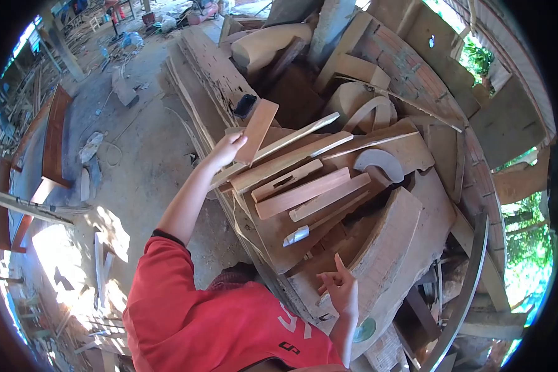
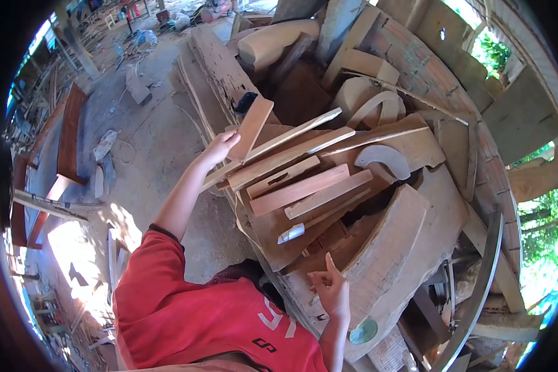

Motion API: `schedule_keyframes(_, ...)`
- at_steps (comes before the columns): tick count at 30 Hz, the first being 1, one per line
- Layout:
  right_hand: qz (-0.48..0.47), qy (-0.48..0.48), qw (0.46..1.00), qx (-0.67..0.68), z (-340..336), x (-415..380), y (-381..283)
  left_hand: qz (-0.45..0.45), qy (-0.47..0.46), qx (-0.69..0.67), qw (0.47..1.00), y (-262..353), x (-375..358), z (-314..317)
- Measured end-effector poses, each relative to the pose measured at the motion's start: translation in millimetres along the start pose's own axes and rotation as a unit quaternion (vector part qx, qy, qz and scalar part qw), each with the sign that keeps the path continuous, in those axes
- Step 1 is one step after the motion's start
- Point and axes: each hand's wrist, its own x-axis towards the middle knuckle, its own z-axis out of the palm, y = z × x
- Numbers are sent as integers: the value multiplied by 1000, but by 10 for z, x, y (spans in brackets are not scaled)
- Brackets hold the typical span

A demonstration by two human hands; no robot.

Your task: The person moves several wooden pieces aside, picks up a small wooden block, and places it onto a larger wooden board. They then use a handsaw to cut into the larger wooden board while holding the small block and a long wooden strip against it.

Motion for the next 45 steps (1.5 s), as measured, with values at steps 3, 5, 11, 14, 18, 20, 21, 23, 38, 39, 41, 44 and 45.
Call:
schedule_keyframes(3,10,-14,1000,-10,-27,15,-2,-27,-3,-33,999,-515,291,-45)
schedule_keyframes(5,13,-16,1000,-9,-38,35,-2,-28,-1,17,999,-616,350,-42)
schedule_keyframes(11,22,-18,1000,1,-14,91,58,-19,45,122,991,-769,510,-101)
schedule_keyframes(14,14,-14,1000,7,26,84,22,13,57,162,985,-817,484,-86)
schedule_keyframes(18,-14,-11,1000,-20,23,83,29,50,125,223,966,-884,505,-79)
schedule_keyframes(20,-14,-10,1000,-22,16,79,22,59,142,238,959,-922,479,-75)
schedule_keyframes(21,-21,-10,999,-29,7,74,37,61,139,239,959,-916,446,-73)
schedule_keyframes(23,-25,-5,999,-34,-4,58,36,55,149,228,961,-877,349,-56)
schedule_keyframes(38,-143,27,978,-147,-6,-28,-85,268,50,396,877,-250,-812,625)
schedule_keyframes(39,-196,30,964,-175,28,15,-109,237,61,445,862,-271,-845,575)
schedule_keyframes(41,-182,32,963,-194,125,145,-165,233,67,444,862,-438,-815,460)
schedule_keyframes(44,-79,25,962,-260,357,510,-185,235,62,426,871,-380,-906,415)
schedule_keyframes(45,6,19,953,-304,433,663,-189,244,44,373,894,-329,-930,449)
